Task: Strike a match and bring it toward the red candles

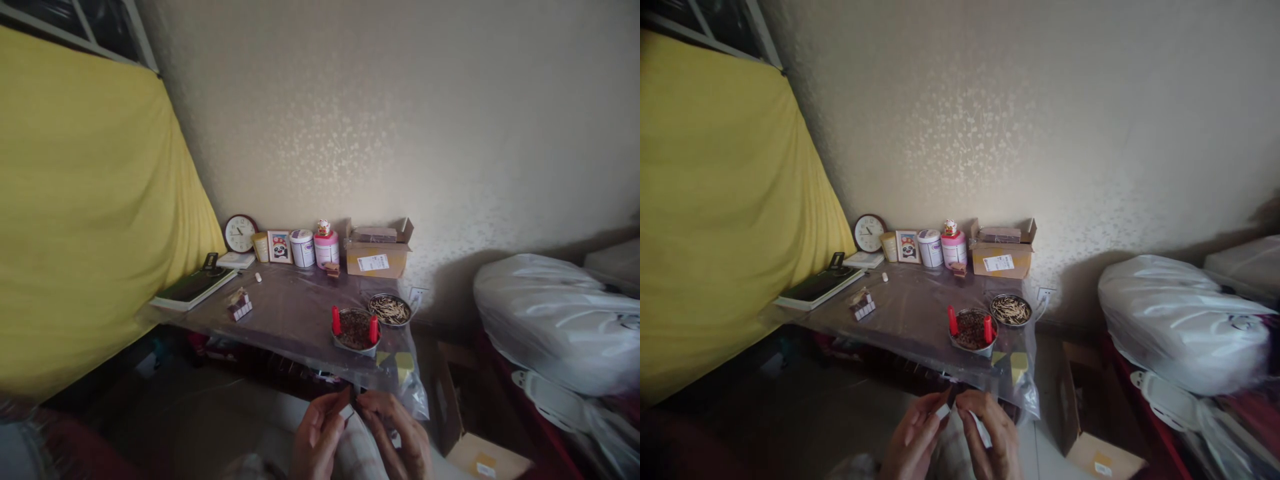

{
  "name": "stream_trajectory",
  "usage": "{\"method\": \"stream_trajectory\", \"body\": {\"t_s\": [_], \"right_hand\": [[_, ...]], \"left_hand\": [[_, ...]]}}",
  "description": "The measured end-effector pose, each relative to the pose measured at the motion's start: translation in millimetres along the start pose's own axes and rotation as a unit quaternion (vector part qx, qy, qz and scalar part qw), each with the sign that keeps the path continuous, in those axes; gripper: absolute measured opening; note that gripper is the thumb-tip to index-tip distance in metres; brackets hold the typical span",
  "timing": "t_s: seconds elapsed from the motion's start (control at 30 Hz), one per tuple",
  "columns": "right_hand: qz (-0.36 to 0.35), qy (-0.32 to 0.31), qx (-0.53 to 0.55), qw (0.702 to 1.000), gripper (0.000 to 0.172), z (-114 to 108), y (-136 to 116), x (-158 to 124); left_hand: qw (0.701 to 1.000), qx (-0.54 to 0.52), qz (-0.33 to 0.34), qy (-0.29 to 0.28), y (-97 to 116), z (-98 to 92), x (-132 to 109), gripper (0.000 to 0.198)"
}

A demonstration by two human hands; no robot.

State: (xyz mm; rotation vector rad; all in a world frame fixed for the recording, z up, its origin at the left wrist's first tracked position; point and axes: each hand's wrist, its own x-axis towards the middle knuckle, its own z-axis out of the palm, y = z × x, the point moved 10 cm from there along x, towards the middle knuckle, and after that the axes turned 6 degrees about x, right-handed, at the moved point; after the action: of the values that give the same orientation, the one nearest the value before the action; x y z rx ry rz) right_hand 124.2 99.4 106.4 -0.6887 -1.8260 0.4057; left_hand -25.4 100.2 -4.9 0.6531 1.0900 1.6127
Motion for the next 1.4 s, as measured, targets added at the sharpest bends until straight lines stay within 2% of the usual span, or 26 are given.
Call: {"method": "stream_trajectory", "body": {"t_s": [0.2, 0.47, 0.6, 0.73, 0.87, 1.03, 1.13, 1.27, 1.33, 1.4], "right_hand": [[-0.039, 0.013, 0.013, 0.999, 0.014, 1, -6, 1], [-0.036, 0.0, 0.033, 0.999, 0.011, 0, -11, 5], [-0.032, 0.008, 0.009, 0.999, 0.011, 1, -8, 4], [-0.031, 0.024, -0.011, 0.999, 0.013, -3, -10, 5], [-0.033, 0.038, 0.003, 0.999, 0.016, -6, -14, 6], [-0.03, 0.019, -0.001, 0.999, 0.018, 1, -4, 7], [-0.034, 0.039, -0.003, 0.999, 0.021, -11, -8, 11], [-0.058, 0.077, 0.008, 0.995, 0.026, -36, -31, 15], [-0.088, 0.056, 0.014, 0.994, 0.03, -34, -37, 13], [-0.106, 0.004, -0.001, 0.994, 0.03, -20, -27, 10]], "left_hand": [[1.0, -0.022, -0.02, -0.005, 5, 4.1, -3, 0.033], [1.0, -0.009, -0.013, 0.007, 2, -0.3, -1, 0.034], [1.0, -0.011, -0.002, -0.015, 4, 2.8, 0, 0.031], [0.999, -0.002, -0.019, -0.033, 8, 6.4, -3, 0.025], [0.999, -0.001, -0.033, -0.027, 14, 9.3, -6, 0.026], [0.999, 0.0, -0.032, -0.03, 17, 16.9, -4, 0.03], [0.999, 0.008, -0.031, -0.016, 16, 16.5, -1, 0.032], [1.0, 0.004, -0.022, -0.008, 22, 19.6, -3, 0.034], [1.0, 0.0, -0.018, -0.013, 25, 23.9, -5, 0.033], [1.0, 0.005, -0.016, -0.017, 27, 27.2, -7, 0.032]]}}
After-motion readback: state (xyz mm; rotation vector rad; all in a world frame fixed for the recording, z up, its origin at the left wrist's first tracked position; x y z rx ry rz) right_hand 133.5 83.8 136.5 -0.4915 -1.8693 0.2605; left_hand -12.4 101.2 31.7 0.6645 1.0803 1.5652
